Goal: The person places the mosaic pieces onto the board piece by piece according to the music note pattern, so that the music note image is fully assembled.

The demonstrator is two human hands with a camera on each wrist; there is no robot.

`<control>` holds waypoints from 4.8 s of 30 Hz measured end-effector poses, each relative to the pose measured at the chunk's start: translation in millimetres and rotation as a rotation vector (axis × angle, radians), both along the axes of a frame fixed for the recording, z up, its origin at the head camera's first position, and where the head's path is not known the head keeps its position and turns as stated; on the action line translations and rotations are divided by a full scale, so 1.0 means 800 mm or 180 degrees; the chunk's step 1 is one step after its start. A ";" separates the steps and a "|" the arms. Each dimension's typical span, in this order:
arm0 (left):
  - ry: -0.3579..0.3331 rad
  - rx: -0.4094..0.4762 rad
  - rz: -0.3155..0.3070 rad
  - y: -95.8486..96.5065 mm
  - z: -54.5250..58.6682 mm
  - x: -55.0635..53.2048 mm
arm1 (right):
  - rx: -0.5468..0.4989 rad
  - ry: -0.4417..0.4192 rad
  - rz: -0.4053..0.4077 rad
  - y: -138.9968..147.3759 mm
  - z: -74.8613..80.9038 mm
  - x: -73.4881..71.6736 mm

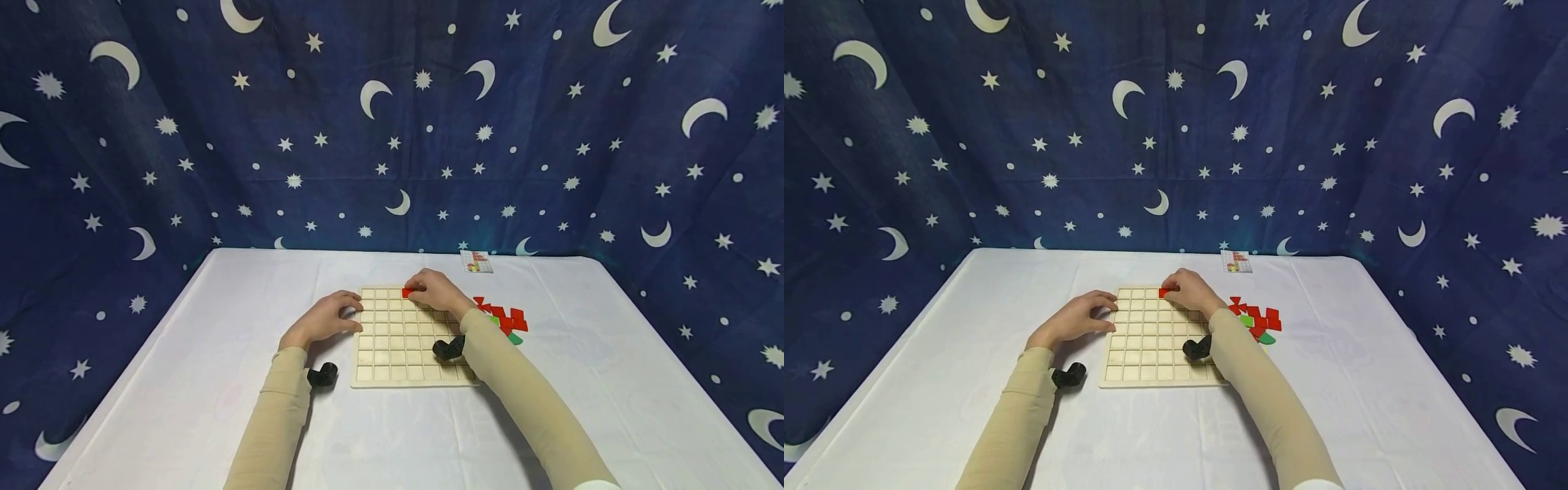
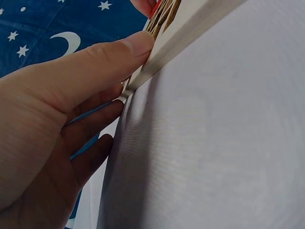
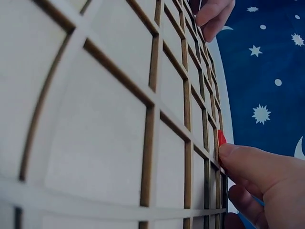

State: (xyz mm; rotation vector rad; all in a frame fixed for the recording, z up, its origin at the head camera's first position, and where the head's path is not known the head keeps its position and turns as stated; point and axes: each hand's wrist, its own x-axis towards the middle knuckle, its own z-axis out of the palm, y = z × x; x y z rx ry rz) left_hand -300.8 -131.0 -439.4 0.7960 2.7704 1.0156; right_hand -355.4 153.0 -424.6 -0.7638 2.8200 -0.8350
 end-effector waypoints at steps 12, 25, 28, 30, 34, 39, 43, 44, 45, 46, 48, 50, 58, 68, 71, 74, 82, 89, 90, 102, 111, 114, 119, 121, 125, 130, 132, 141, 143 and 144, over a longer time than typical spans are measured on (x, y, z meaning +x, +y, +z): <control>0.0043 -0.0035 -0.0009 0.004 0.004 -0.003 | -0.0192 -0.0024 -0.0110 0.013 0.006 0.006; -0.0049 -0.0072 -0.0009 0.002 0.008 0.000 | -0.0339 0.0065 -0.0728 0.106 0.028 0.036; -0.0050 -0.0086 -0.0025 0.001 0.007 0.000 | -0.0252 -0.0021 -0.0933 0.130 0.027 0.038; -0.0028 -0.0105 -0.0041 0.000 0.007 0.000 | -0.0175 -0.0099 -0.1057 0.145 0.024 0.039; -0.0015 -0.0113 -0.0067 -0.002 0.006 -0.001 | -0.0013 -0.0200 -0.1151 0.173 0.019 0.042; -0.0002 -0.0123 -0.0084 -0.002 0.008 0.000 | 0.0176 -0.0272 -0.1085 0.199 0.014 0.047; 0.0003 -0.0144 -0.0060 -0.002 0.009 0.000 | 0.0258 -0.0318 -0.1021 0.205 0.008 0.047; 0.0017 -0.0150 -0.0065 -0.002 0.009 0.000 | 0.0273 -0.0321 -0.1008 0.205 0.007 0.047; 0.0033 -0.0154 -0.0072 -0.002 0.010 0.000 | 0.0277 -0.0327 -0.0991 0.203 0.006 0.047; 0.0033 -0.0156 -0.0074 -0.002 0.010 0.000 | 0.0284 -0.0319 -0.0966 0.202 0.005 0.047; 0.0034 -0.0155 -0.0084 -0.001 0.010 0.000 | 0.0286 -0.0275 -0.0881 0.198 0.003 0.047; 0.0023 -0.0142 -0.0090 -0.001 0.009 0.000 | 0.0283 -0.0198 -0.0772 0.193 0.002 0.046; -0.0021 -0.0142 -0.0075 0.000 0.010 0.002 | 0.0394 -0.0265 -0.0762 0.180 0.005 0.040; -0.0009 -0.0151 -0.0066 0.000 0.008 0.001 | 0.0448 -0.0183 -0.1062 0.175 -0.002 0.034; -0.0004 -0.0147 -0.0059 -0.001 0.007 0.001 | 0.0434 -0.0192 -0.1113 0.172 -0.002 0.034; -0.0009 -0.0131 -0.0050 -0.001 0.006 0.000 | 0.0466 -0.0182 -0.1178 0.169 -0.002 0.035; -0.0017 -0.0104 -0.0062 -0.001 0.006 -0.001 | 0.0649 -0.0135 -0.1362 0.166 0.002 0.039; -0.0023 -0.0091 -0.0038 0.000 0.006 -0.001 | 0.0715 -0.0192 -0.1298 0.165 0.009 0.036; -0.0025 -0.0090 -0.0040 0.000 0.006 -0.001 | 0.0717 -0.0173 -0.1293 0.165 0.010 0.034; -0.0011 -0.0086 -0.0057 -0.002 0.003 -0.002 | 0.0379 -0.0036 -0.0292 0.089 0.031 0.021; 0.0015 -0.0106 -0.0055 -0.002 0.002 -0.003 | 0.0227 -0.0016 0.0030 0.028 0.022 0.012; 0.0013 -0.0124 -0.0052 -0.001 0.003 -0.004 | 0.0257 0.0059 0.0087 0.023 0.019 0.010; 0.0002 -0.0140 -0.0041 -0.001 0.003 -0.004 | 0.0307 0.0038 0.0061 0.023 0.016 0.006; -0.0003 -0.0144 -0.0039 0.000 0.003 -0.004 | 0.0296 -0.0016 0.0011 0.023 0.014 0.004; 0.0001 -0.0141 -0.0055 0.001 0.004 -0.003 | 0.0293 -0.0040 -0.0049 0.023 0.011 0.002; 0.0021 -0.0143 -0.0065 0.002 0.004 -0.004 | 0.0302 -0.0076 -0.0138 0.022 0.012 0.005; 0.0023 -0.0149 -0.0060 0.002 0.004 -0.004 | 0.0299 -0.0075 -0.0155 0.022 0.013 0.005; 0.0007 -0.0138 -0.0080 0.003 0.008 -0.003 | 0.0205 -0.0095 -0.0173 0.026 0.016 0.008; 0.0011 -0.0142 -0.0078 0.002 0.009 -0.003 | 0.0158 -0.0077 -0.0184 0.031 0.019 0.009; 0.0009 -0.0141 -0.0075 0.002 0.009 -0.002 | 0.0141 -0.0047 -0.0193 0.035 0.020 0.010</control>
